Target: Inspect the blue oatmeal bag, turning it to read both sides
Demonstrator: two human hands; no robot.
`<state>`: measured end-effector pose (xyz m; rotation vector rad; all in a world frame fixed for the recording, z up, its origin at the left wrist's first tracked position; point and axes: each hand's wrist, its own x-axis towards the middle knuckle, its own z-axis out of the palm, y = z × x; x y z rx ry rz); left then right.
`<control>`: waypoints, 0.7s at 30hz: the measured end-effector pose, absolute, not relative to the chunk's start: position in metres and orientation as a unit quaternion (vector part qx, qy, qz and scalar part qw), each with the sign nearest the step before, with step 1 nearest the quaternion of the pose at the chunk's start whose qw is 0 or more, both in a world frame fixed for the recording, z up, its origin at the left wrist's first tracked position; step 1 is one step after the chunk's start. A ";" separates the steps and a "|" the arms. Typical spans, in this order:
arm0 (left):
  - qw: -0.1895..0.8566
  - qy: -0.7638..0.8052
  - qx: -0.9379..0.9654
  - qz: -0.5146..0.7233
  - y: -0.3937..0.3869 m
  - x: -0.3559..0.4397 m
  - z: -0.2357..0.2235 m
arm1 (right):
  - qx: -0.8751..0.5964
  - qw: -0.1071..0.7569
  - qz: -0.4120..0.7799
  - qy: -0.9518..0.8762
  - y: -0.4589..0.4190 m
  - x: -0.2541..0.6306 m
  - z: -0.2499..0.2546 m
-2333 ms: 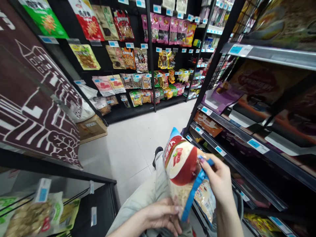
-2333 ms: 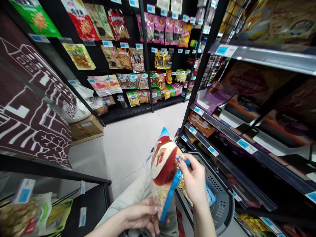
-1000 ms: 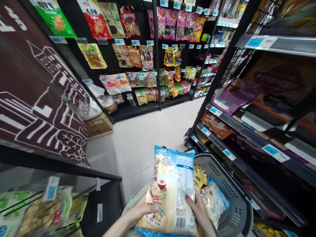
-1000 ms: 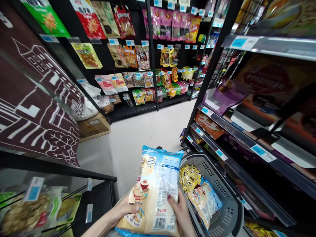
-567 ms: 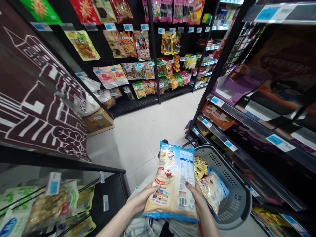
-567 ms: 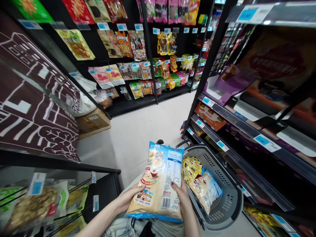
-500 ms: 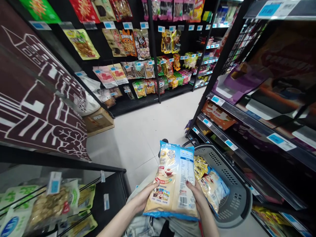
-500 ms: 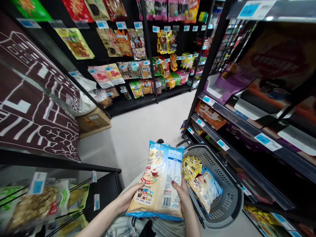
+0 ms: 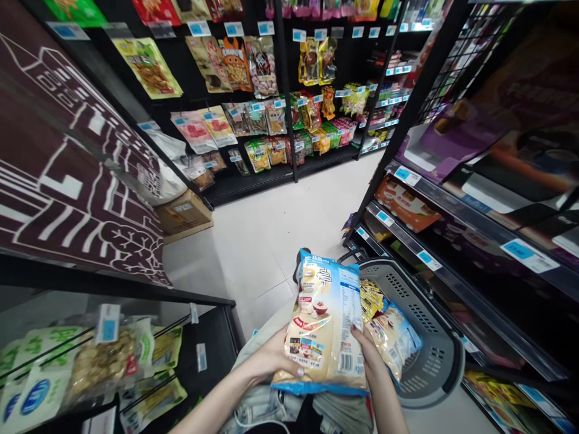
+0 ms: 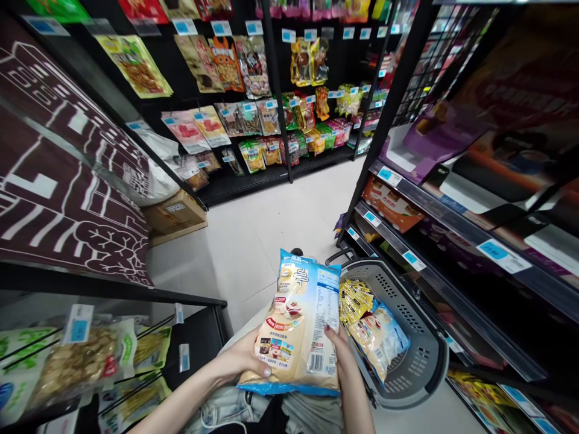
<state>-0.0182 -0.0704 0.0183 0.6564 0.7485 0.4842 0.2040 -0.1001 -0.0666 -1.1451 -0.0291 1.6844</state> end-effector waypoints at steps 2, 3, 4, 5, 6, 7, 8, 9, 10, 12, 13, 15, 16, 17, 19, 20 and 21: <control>0.842 0.367 0.321 0.229 -0.070 -0.015 0.024 | -0.478 0.525 0.705 0.002 -0.101 0.205 -0.070; 0.840 0.373 0.323 0.226 -0.069 -0.013 0.028 | -0.477 0.525 0.705 0.006 -0.101 0.206 -0.072; 0.838 0.378 0.324 0.224 -0.069 -0.012 0.031 | -0.476 0.524 0.706 0.010 -0.101 0.206 -0.073; 0.836 0.383 0.323 0.222 -0.069 -0.010 0.034 | -0.475 0.523 0.708 0.013 -0.102 0.207 -0.073; 0.835 0.387 0.323 0.222 -0.069 -0.009 0.037 | -0.474 0.522 0.709 0.015 -0.102 0.207 -0.074; 0.833 0.390 0.323 0.222 -0.068 -0.008 0.039 | -0.473 0.523 0.709 0.017 -0.102 0.207 -0.075; 0.834 0.390 0.323 0.221 -0.068 -0.007 0.040 | -0.473 0.523 0.709 0.019 -0.102 0.207 -0.075; 0.835 0.390 0.322 0.219 -0.068 -0.006 0.041 | -0.474 0.523 0.708 0.021 -0.102 0.207 -0.076; 0.835 0.389 0.322 0.217 -0.068 -0.006 0.042 | -0.476 0.524 0.706 0.023 -0.102 0.206 -0.076; 0.837 0.385 0.324 0.216 -0.068 -0.005 0.042 | -0.483 0.526 0.699 0.026 -0.101 0.206 -0.075; 0.836 0.383 0.327 0.217 -0.068 -0.005 0.043 | -0.484 0.527 0.698 0.028 -0.101 0.206 -0.075; 0.835 0.377 0.334 0.219 -0.068 -0.005 0.042 | -0.483 0.526 0.700 0.030 -0.101 0.206 -0.073; 0.835 0.374 0.338 0.219 -0.068 -0.004 0.042 | -0.480 0.524 0.703 0.032 -0.101 0.206 -0.073; 0.835 0.373 0.342 0.218 -0.067 -0.004 0.042 | -0.477 0.522 0.706 0.035 -0.101 0.207 -0.073; 0.832 0.371 0.352 0.213 -0.067 -0.004 0.042 | -0.473 0.522 0.709 0.039 -0.102 0.207 -0.073; 0.832 0.369 0.357 0.211 -0.066 -0.004 0.042 | -0.473 0.522 0.709 0.039 -0.102 0.208 -0.074; 0.832 0.366 0.362 0.208 -0.066 -0.005 0.041 | -0.472 0.523 0.708 0.037 -0.102 0.208 -0.074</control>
